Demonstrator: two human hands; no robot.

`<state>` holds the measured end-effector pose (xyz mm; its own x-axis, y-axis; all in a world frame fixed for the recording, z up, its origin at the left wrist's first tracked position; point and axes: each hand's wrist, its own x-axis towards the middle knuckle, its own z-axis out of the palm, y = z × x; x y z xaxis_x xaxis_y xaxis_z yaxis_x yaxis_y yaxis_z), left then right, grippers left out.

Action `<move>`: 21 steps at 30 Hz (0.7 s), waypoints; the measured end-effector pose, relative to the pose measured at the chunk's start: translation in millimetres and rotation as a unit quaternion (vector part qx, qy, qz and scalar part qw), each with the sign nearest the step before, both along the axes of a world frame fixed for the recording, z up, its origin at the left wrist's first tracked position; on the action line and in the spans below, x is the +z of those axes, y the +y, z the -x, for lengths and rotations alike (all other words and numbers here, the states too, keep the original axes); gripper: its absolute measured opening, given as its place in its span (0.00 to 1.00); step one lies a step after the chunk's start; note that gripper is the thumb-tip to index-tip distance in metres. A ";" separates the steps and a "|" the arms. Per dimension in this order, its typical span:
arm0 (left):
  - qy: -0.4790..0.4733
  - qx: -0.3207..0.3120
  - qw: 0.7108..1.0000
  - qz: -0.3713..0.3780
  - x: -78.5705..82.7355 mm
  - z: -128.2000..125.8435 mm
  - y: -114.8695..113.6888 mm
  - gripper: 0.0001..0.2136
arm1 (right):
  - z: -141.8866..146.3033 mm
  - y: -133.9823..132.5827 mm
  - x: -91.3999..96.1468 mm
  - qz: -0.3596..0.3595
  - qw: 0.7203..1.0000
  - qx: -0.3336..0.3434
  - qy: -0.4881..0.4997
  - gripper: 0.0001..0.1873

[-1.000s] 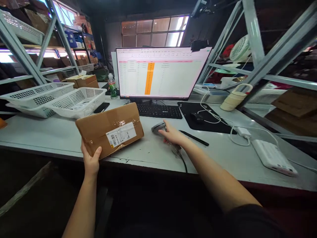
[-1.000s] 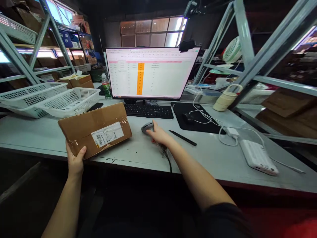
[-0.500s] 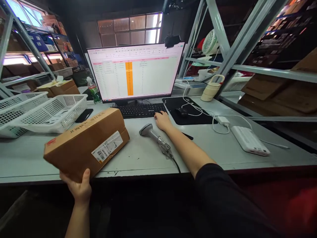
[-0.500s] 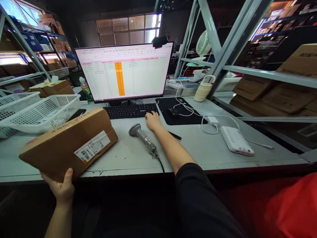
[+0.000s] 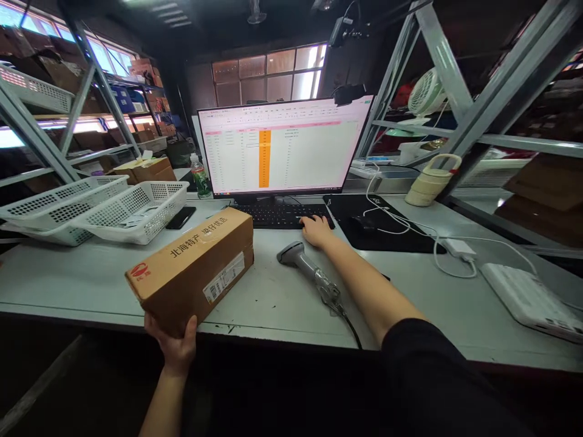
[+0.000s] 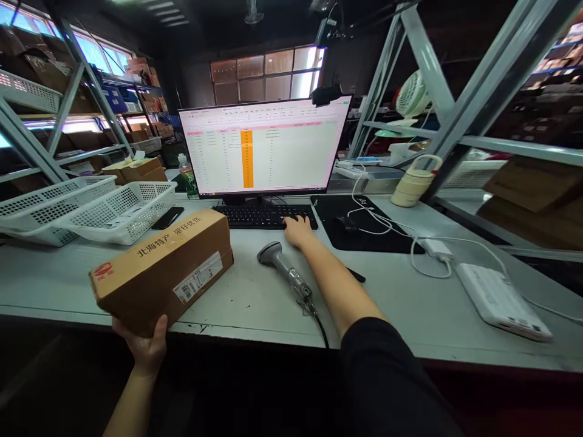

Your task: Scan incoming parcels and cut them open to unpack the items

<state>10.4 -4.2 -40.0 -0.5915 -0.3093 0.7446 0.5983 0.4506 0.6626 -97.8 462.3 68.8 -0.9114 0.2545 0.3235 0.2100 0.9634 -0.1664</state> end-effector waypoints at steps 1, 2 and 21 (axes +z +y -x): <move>-0.001 0.001 1.000 0.002 -0.2 0.3 0.3 0.49 | 2.4 -1.3 4.4 0.005 1.000 0.001 0.007 0.21; 0.001 0.001 1.000 0.006 -0.9 0.7 0.4 0.48 | 3.7 -2.9 9.4 0.009 1.000 -0.001 0.019 0.21; -0.197 -0.150 0.968 -0.043 51.4 48.2 -69.4 0.40 | -184.8 30.6 -20.8 -0.068 0.990 -0.067 -0.102 0.23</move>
<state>-37.8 -73.6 11.4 -0.8969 -0.1309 0.4224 0.3870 0.2299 0.8930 87.0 492.9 47.9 -0.9223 0.3442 0.1758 0.3532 0.9353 0.0215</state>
